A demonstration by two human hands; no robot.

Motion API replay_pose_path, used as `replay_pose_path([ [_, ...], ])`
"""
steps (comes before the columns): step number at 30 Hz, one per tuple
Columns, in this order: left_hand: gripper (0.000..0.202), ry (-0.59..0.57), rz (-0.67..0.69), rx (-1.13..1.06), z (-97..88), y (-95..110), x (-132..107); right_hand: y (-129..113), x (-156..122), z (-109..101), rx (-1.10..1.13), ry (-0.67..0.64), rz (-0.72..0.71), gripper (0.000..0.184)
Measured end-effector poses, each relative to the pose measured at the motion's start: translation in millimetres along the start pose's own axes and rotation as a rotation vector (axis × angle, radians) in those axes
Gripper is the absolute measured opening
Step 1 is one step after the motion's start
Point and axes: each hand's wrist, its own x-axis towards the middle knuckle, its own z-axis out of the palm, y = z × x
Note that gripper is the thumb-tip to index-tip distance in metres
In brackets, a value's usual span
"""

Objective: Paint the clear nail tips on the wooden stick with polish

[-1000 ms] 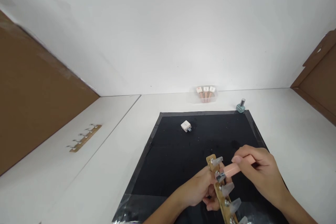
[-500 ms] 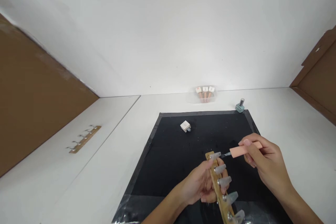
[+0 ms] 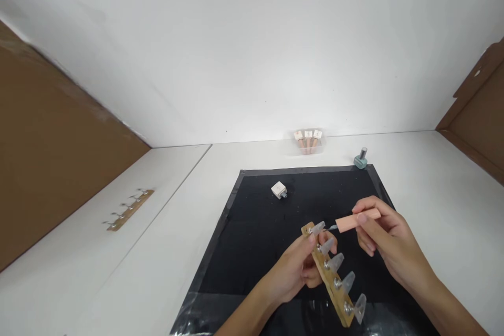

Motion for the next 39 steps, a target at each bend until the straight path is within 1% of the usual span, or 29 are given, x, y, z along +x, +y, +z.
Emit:
replay_pose_path([
  [3, 0.049, 0.061, 0.086, -0.01, -1.6, -1, -1, 1, 2, 1, 0.019, -0.018, 0.002, 0.032],
  [8, 0.058, 0.175, 0.204, 0.029, -3.4, 1, -3, -2, 3, 2, 0.054, 0.016, 0.018, 0.034],
  [11, 0.058, 0.229, 0.199, 0.039, -3.9, 2, -4, -2, 2, 2, 0.073, 0.023, 0.017, 0.033],
  [15, 0.06, 0.276, 0.148, 0.04, -1.8, 4, -3, 1, 2, 0, 0.058, 0.018, -0.014, 0.03],
  [18, 0.057, 0.258, 0.105, 0.032, 1.5, 6, -3, 2, 1, -1, 0.032, -0.002, -0.043, 0.028],
  [21, 0.052, 0.187, 0.072, 0.027, 2.9, 7, -4, 2, -1, -2, 0.001, -0.028, -0.063, 0.025],
  [24, 0.05, 0.099, 0.086, 0.016, 1.1, 8, -5, 1, -2, -3, -0.035, -0.055, -0.085, 0.023],
  [27, 0.05, 0.058, 0.125, -0.028, -2.7, 7, -5, -1, -2, -3, -0.044, -0.1, -0.119, 0.018],
  [30, 0.051, 0.053, 0.122, -0.067, -5.0, 6, -5, -3, -1, -3, -0.043, -0.142, -0.174, 0.011],
  [35, 0.057, 0.119, 0.102, -0.062, -3.6, 8, -4, -8, 0, 1, -0.022, -0.149, -0.232, 0.004],
  [37, 0.057, 0.124, 0.101, -0.06, -3.2, 9, -4, -9, -1, 3, -0.048, -0.151, -0.258, 0.005],
  [39, 0.056, 0.105, 0.116, -0.074, -3.7, 8, -3, -11, -2, 5, -0.11, -0.137, -0.312, 0.007],
])
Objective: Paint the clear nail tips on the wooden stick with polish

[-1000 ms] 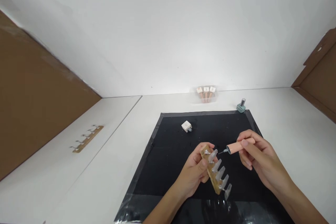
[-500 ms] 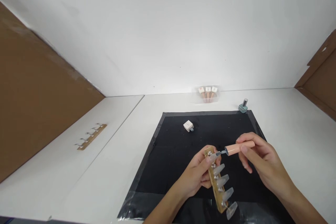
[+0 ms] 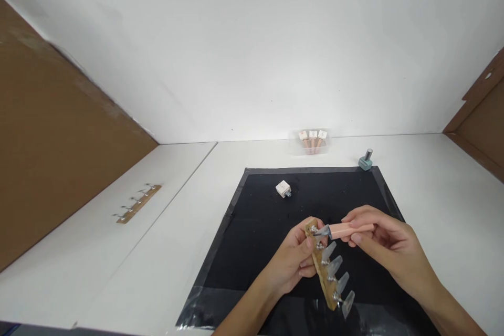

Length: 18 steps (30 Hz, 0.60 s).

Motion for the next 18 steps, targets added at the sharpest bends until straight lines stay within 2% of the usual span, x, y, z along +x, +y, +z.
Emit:
replay_pose_path([
  [10, 0.047, -0.077, 0.038, -0.052, -6.1, -3.3, 1.7, -4.0, -1.7, 5.8, -0.34, 0.055, -0.233, 0.017],
  [18, 0.047, -0.043, -0.016, -0.038, -5.0, -2.9, 2.2, -4.2, -3.6, 9.5, -0.5, 0.039, -0.413, 0.021],
])
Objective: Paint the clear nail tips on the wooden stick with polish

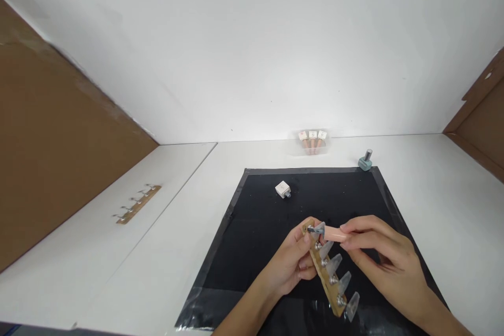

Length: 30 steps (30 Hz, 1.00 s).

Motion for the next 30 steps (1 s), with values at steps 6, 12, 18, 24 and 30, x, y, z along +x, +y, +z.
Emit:
replay_pose_path([
  [6, 0.052, 0.116, -0.062, 0.08, 8.3, 4, 0, -1, -2, -2, -0.079, 0.019, -0.064, 0.026],
  [12, 0.049, 0.142, -0.063, 0.141, 13.6, 6, -2, 4, -2, -10, 0.158, 0.126, 0.251, 0.017],
  [18, 0.046, 0.121, -0.015, 0.174, 13.5, 1, -1, 6, 2, -16, 0.123, 0.043, 0.241, 0.014],
  [24, 0.049, 0.131, -0.034, 0.23, 12.5, -1, 1, 8, 2, -16, -0.015, -0.095, 0.029, 0.013],
  [30, 0.046, 0.088, -0.006, 0.281, 7.5, -4, 0, 9, 4, -16, -0.075, -0.072, -0.002, 0.015],
])
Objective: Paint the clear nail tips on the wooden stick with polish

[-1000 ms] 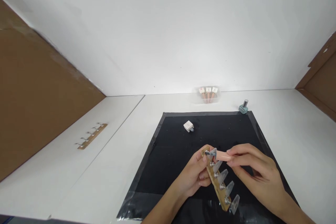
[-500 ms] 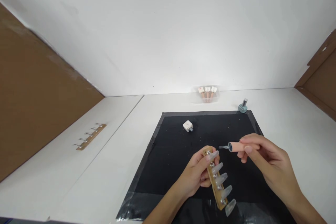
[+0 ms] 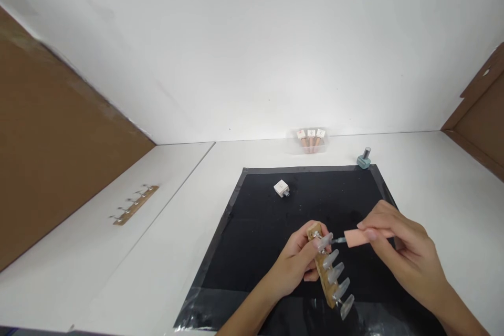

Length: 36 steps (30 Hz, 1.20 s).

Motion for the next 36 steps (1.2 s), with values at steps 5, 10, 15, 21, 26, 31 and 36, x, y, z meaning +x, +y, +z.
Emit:
replay_pose_path([
  [5, 0.044, -0.035, 0.06, 0.057, -1.7, -3.9, -0.6, -3.3, 1.5, -1.2, -0.056, 0.011, -0.014, 0.018],
  [10, 0.039, -0.068, 0.149, 0.144, -1.3, -5.3, -1.4, -3.7, 3.1, -3.2, -0.031, -0.042, -0.014, 0.021],
  [15, 0.037, -0.039, 0.206, 0.242, -2.5, -6.3, -1.7, -3.2, 4.1, -4.4, -0.137, 0.032, -0.031, 0.02],
  [21, 0.036, 0.016, 0.314, 0.402, -3.2, -6.6, -2.3, -2.8, 5.1, -4.6, -0.154, 0.0, -0.052, 0.02],
  [26, 0.036, 0.037, 0.375, 0.515, -3.5, -3.2, -3.1, -1.8, 4.7, -5.0, -0.093, -0.062, -0.067, 0.022],
  [31, 0.036, 0.036, 0.406, 0.594, -4.6, -2.9, -4.1, -1.1, 4.0, -6.2, -0.177, 0.005, -0.076, 0.021],
  [36, 0.032, 0.042, 0.41, 0.621, -5.7, -3.9, -4.6, -3.4, 6.3, -7.5, -0.148, -0.07, -0.105, 0.021],
])
